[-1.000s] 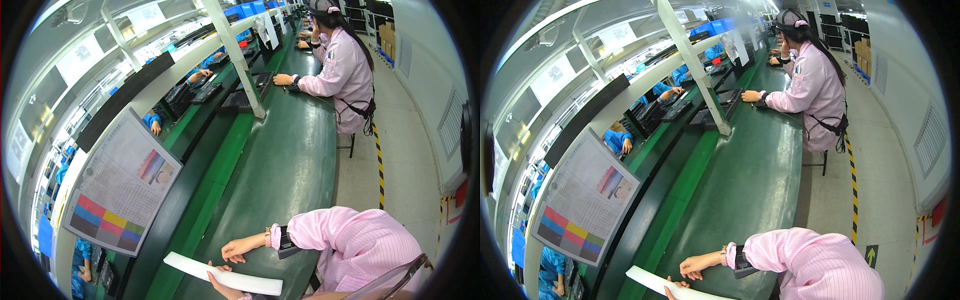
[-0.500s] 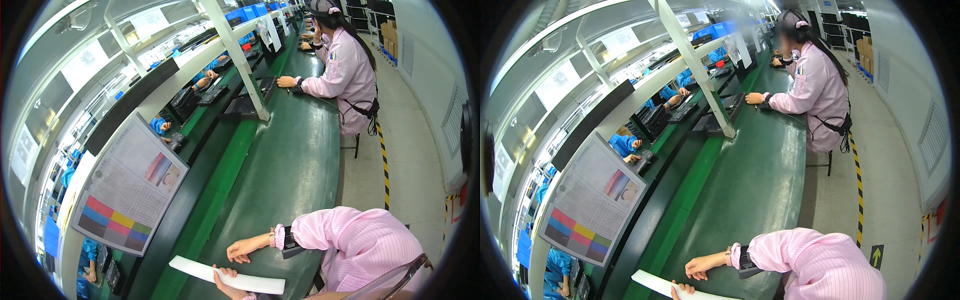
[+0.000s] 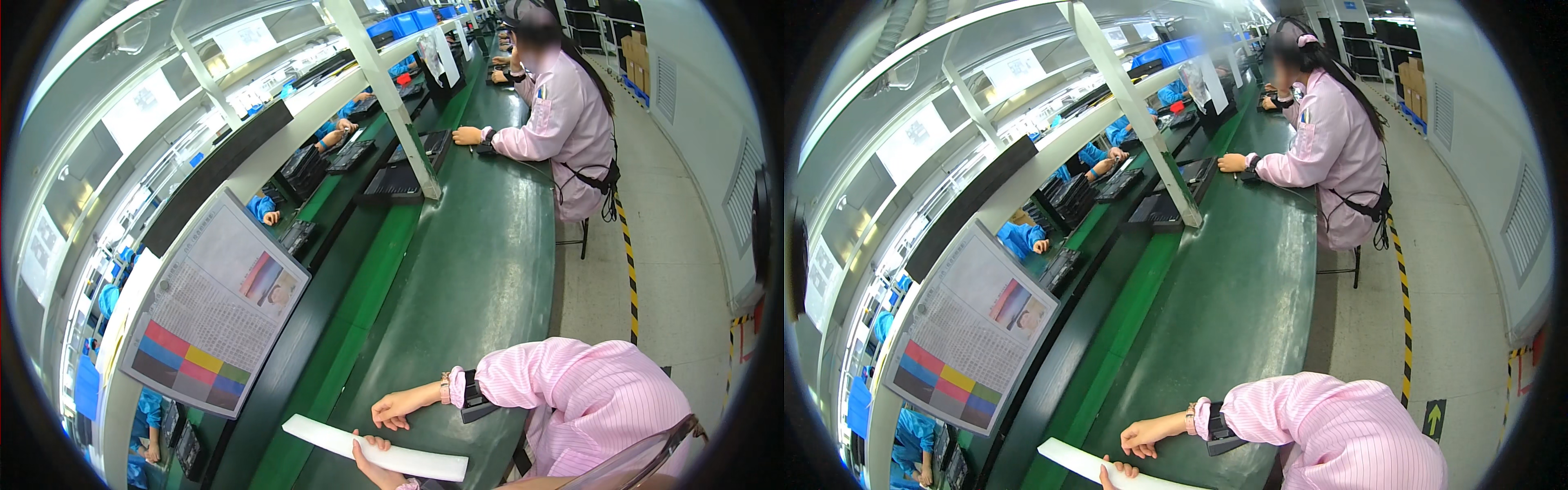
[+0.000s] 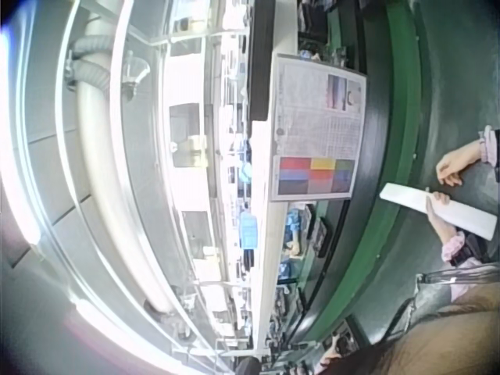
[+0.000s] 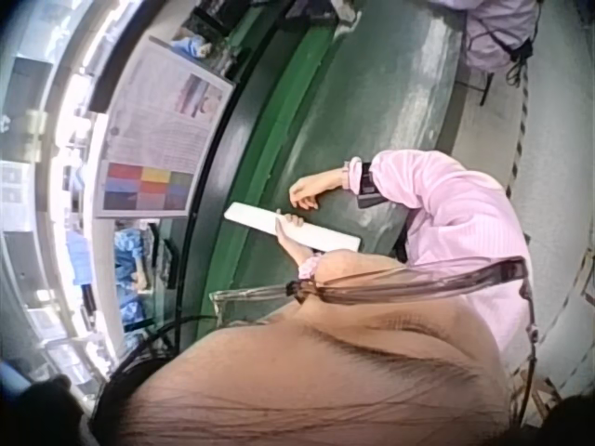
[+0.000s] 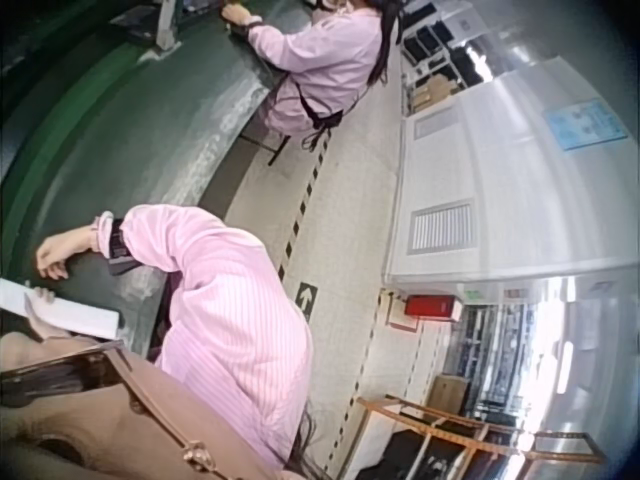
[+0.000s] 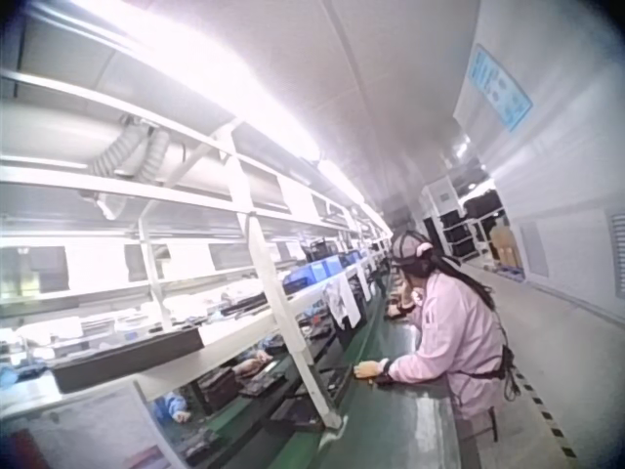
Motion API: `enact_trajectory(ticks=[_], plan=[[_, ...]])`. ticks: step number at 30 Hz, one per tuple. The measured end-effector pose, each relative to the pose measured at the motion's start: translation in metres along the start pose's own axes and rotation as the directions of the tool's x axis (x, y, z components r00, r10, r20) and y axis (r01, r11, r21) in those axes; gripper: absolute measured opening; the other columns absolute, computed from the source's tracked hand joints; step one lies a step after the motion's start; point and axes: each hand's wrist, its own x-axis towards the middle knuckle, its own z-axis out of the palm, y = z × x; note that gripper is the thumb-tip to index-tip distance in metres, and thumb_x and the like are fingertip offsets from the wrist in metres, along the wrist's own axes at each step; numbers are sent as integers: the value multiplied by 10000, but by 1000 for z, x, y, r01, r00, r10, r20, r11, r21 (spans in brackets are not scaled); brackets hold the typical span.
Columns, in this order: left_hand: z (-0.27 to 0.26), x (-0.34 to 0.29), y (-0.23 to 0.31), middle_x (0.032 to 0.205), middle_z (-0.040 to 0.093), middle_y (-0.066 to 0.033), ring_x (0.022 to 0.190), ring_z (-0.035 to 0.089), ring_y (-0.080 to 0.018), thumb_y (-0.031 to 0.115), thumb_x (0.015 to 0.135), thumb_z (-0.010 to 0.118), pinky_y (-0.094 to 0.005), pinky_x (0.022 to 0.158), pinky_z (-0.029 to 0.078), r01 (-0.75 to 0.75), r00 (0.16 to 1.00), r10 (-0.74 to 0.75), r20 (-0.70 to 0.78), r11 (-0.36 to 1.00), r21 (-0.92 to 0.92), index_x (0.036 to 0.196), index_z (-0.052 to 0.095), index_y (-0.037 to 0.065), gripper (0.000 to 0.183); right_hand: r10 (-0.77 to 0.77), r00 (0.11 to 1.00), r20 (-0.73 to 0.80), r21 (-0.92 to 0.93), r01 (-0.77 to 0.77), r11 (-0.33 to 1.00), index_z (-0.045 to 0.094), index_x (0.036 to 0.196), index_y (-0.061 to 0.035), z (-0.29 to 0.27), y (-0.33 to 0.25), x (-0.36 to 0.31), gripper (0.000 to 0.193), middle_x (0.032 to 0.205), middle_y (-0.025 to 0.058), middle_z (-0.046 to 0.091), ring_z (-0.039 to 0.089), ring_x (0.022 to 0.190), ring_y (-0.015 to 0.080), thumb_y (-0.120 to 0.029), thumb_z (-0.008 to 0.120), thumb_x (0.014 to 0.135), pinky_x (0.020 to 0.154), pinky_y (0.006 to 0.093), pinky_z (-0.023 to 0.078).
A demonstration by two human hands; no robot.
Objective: Testing and inspecting electronic components on an assembly line using a tablet device and a white diffuser card.
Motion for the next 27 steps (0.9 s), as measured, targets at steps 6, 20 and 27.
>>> enact_trajectory(ticks=[6,20,27], plan=[[12,-8,3,744,422,-45,643,413,-148,275,950,458,-271,610,385,-10,997,15,-82,998,64,1176,444,21,340,8,1000,-8,-8,-8,1000,521,978,-14,0,-1,0,258,722,59,578,554,570,100,-248,414,982,528,231,478],[-14,4,-1,948,533,-106,840,525,-224,272,926,474,-338,754,432,9,996,4,-89,988,155,1233,452,25,395,15,999,-31,12,-15,1000,526,988,1,2,-5,-3,253,749,70,585,569,589,110,-230,423,972,546,245,503],[-23,17,-10,775,483,-74,642,450,-158,284,911,507,-284,591,406,-89,995,89,-37,996,-8,1165,433,47,355,100,984,-146,-32,-106,994,512,1020,-16,-26,-12,-11,285,832,66,593,593,627,138,-288,505,933,583,258,527]])
